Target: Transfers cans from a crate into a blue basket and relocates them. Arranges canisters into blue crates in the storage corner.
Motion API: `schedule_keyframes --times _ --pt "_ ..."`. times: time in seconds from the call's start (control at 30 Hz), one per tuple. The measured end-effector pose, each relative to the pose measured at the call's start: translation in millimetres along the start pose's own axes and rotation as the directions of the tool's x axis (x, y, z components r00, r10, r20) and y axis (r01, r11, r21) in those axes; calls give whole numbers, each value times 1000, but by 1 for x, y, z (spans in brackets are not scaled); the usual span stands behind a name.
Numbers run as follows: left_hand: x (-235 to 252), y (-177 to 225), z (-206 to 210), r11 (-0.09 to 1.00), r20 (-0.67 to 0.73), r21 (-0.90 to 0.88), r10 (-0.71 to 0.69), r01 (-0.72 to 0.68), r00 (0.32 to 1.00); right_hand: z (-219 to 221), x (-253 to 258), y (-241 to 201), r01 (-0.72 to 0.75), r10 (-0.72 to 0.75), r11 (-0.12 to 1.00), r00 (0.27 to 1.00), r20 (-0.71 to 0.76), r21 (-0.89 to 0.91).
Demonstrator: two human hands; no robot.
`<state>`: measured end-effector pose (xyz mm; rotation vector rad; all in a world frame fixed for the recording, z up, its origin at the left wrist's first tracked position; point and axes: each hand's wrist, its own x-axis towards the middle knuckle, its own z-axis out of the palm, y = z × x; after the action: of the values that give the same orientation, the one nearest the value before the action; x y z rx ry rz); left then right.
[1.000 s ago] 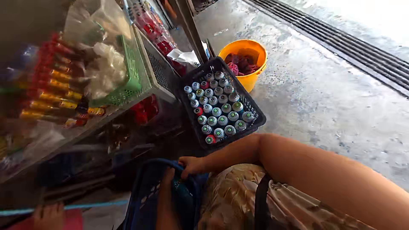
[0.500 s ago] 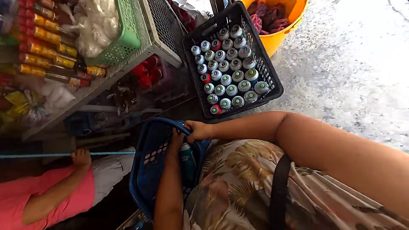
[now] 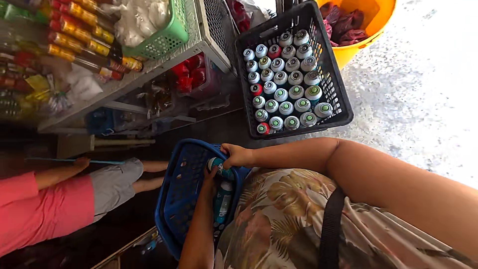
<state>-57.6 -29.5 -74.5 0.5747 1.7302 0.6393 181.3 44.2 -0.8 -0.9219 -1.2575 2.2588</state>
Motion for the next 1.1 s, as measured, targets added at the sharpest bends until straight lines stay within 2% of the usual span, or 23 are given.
schedule_keyframes --times 0.1,0.23,0.33,0.37,0.4,0.43,0.47,0.5,0.53,0.57,0.6,0.67,0.7,0.8,0.87,0.9,0.97,1.03,1.1 --pt "-21 -11 -3 999 138 11 40 -42 990 11 10 -1 6 -5 1000 999 41 -27" --pt "-44 -34 -19 934 286 341 4 -106 958 29 27 -2 -7 16 994 996 86 -108" --pt "-48 -63 -47 853 404 457 54 -253 913 46 44 4 -31 44 989 995 90 -141" --pt "-55 -54 -53 838 452 445 92 -314 887 52 52 8 -34 47 989 995 90 -142" --pt "-72 -27 -48 848 447 445 68 -287 892 59 60 12 -31 44 989 995 90 -144" --pt "-98 26 -22 849 225 526 -198 52 954 67 69 17 -27 40 989 995 87 -145" --pt "-106 50 -11 819 78 525 -316 231 945 75 79 21 -28 42 988 995 90 -152" --pt "-103 36 -28 855 125 495 -244 153 962 84 88 23 -32 48 986 994 97 -161" --pt "-86 -7 -63 893 272 443 -53 -76 961 93 97 26 -42 59 985 993 101 -166" --pt "-59 -56 -98 865 396 391 150 -314 906 103 107 29 -55 73 984 992 104 -167" --pt "-44 -75 -119 839 410 443 123 -315 904 113 117 33 -69 87 984 991 104 -162" --pt "-29 -87 -148 770 374 603 -41 -209 927 134 137 40 -106 120 986 987 103 -130" --pt "-23 -91 -163 720 366 664 -81 -200 927 146 148 43 -125 136 986 986 99 -108" --pt "-4 -108 -216 521 376 799 -44 -300 925 186 182 49 -155 163 984 982 94 -84" --pt "12 -125 -256 463 304 843 9 -273 953 215 205 53 -158 168 981 982 86 -112" --pt "20 -133 -276 477 236 847 58 -235 970 228 214 54 -157 168 980 982 87 -126" --pt "34 -141 -315 598 61 788 161 -147 985 251 235 56 -141 155 979 984 86 -147" --pt "50 -139 -355 796 -131 599 196 -80 972 271 254 56 -126 140 980 986 85 -154" --pt "60 -121 -391 940 -239 339 124 -37 963 290 271 52 -121 140 978 985 102 -171"
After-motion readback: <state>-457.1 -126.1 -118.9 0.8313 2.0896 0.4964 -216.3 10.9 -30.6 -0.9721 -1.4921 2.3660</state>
